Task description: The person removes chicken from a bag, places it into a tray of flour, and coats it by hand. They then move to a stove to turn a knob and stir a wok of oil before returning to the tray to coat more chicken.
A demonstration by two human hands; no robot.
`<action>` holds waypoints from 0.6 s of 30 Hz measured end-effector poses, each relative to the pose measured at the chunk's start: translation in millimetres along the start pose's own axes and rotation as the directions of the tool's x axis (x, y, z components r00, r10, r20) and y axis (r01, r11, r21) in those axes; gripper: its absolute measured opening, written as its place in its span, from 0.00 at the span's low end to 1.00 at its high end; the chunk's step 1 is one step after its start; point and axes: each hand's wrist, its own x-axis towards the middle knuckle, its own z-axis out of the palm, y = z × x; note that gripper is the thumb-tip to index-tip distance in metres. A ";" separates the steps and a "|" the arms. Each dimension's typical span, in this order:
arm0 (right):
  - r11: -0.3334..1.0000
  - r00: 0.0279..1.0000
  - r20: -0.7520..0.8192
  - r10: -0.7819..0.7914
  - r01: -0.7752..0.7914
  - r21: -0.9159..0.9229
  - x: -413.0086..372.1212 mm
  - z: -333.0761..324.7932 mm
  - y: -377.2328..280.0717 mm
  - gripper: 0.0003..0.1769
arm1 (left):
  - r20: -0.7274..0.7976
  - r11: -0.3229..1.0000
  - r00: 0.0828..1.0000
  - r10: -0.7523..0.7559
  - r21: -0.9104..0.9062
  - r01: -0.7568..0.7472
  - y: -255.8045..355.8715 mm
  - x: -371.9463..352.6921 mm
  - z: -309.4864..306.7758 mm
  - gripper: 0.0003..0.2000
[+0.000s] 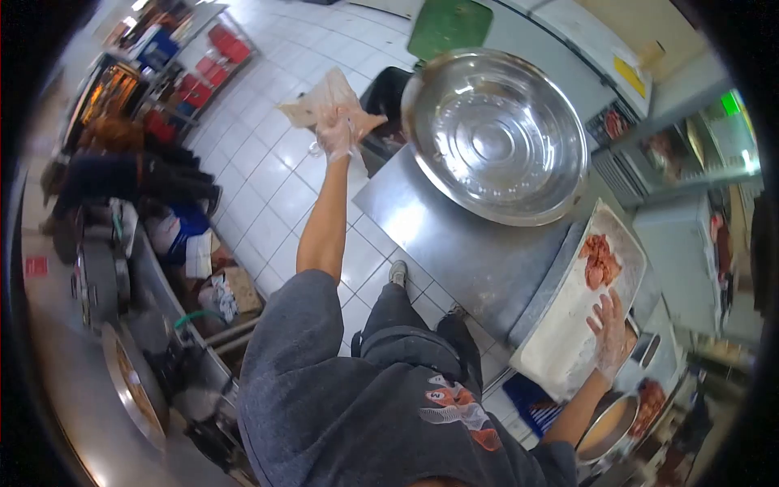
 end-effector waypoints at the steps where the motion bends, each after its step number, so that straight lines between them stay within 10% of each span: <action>1: 0.980 0.998 0.007 -0.058 0.055 0.190 -13.0 -0.1 7.5 0.40 | 0.083 0.990 0.997 0.002 0.142 -0.014 -13.0 14.9 13.2 0.14; 3: 0.988 0.989 -0.071 -0.128 0.133 0.078 -24.9 9.2 12.8 0.36 | 0.329 0.781 0.933 -0.146 0.617 -0.096 -0.5 23.6 43.1 0.17; 4: 0.912 0.993 0.004 -0.117 0.106 0.395 -22.8 -5.2 29.0 0.34 | 0.436 0.614 0.864 -0.250 0.762 -0.207 15.5 23.5 56.7 0.19; 6: 0.949 0.992 -0.105 -0.071 0.099 0.298 -26.6 -6.1 31.4 0.37 | 0.449 0.514 0.812 -0.373 0.828 -0.222 33.4 15.2 66.4 0.23; 7: 0.893 0.990 -0.063 -0.125 0.140 0.427 -27.3 -16.2 37.8 0.37 | 0.362 0.615 0.849 -0.386 0.787 -0.056 36.2 13.7 64.8 0.25; 9: 0.797 0.963 -0.256 0.081 0.092 0.597 -33.7 -20.4 32.5 0.37 | 0.280 0.920 0.887 -0.366 -0.032 0.390 -10.8 6.6 59.2 0.20; 18: 0.311 0.903 -0.395 -0.169 0.430 0.848 -93.0 -129.5 107.3 0.23 | 0.461 0.960 0.882 -0.094 -0.194 0.204 219.4 -177.8 44.7 0.13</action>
